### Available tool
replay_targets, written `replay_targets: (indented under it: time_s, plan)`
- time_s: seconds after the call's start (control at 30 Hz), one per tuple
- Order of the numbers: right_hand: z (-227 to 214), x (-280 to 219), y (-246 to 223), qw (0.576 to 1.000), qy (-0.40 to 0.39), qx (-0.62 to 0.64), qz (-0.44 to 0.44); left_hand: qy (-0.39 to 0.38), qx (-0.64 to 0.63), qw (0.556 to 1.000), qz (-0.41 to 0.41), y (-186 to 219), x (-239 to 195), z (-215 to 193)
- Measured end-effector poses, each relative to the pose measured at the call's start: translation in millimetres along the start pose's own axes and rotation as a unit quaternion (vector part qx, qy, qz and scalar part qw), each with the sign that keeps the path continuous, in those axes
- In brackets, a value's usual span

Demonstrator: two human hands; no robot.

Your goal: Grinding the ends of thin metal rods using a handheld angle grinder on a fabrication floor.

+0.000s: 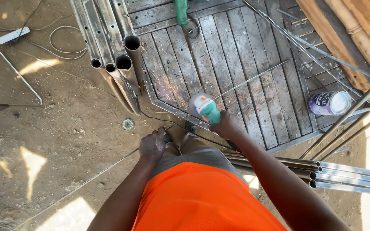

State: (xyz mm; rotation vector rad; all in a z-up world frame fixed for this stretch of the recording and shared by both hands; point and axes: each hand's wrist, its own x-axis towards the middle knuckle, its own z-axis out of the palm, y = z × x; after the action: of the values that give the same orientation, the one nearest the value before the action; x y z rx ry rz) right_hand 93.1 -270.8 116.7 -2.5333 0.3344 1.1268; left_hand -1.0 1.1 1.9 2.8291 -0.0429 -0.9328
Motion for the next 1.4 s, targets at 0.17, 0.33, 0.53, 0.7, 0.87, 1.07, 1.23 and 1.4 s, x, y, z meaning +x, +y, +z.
replay_targets:
  time_s: [0.17, 0.33, 0.53, 0.7, 0.87, 1.07, 1.23, 1.4]
  plan:
    - [4.2, 59.0, 56.2, 0.998, 0.037, -0.023, 0.049, 0.044, 0.012, 0.999, 0.008, -1.4, -2.1, 16.4]
    - [2.4, 34.9, 20.3, 0.998, -0.001, -0.051, 0.034, 0.071, 0.017, 0.997, 0.025, -0.4, 0.6, 25.5]
    - [10.1, 5.1, -11.7, 0.998, -0.043, -0.043, -0.018, 0.096, 0.012, 0.995, 0.034, -2.4, -2.6, 20.7]
    - [-8.6, 19.7, 7.2, 0.998, -0.009, -0.041, 0.036, 0.121, 0.021, 0.992, 0.037, -3.4, -13.7, 20.6]
    - [-5.2, 30.4, 13.1, 0.998, -0.013, -0.042, 0.051, 0.115, 0.011, 0.993, 0.041, -2.8, -14.0, 16.3]
    - [27.8, 5.0, -15.7, 0.996, -0.066, -0.056, -0.006, 0.083, -0.005, 0.996, 0.042, 4.1, -16.0, 5.1]
    - [20.0, -7.0, -8.0, 0.997, -0.025, -0.068, 0.007, 0.038, -0.021, 0.999, 0.028, -3.2, -11.4, 9.3]
    - [24.0, 32.3, 54.0, 0.996, 0.078, 0.014, 0.027, -0.114, -0.107, 0.987, -0.036, -6.3, -7.8, -12.9]
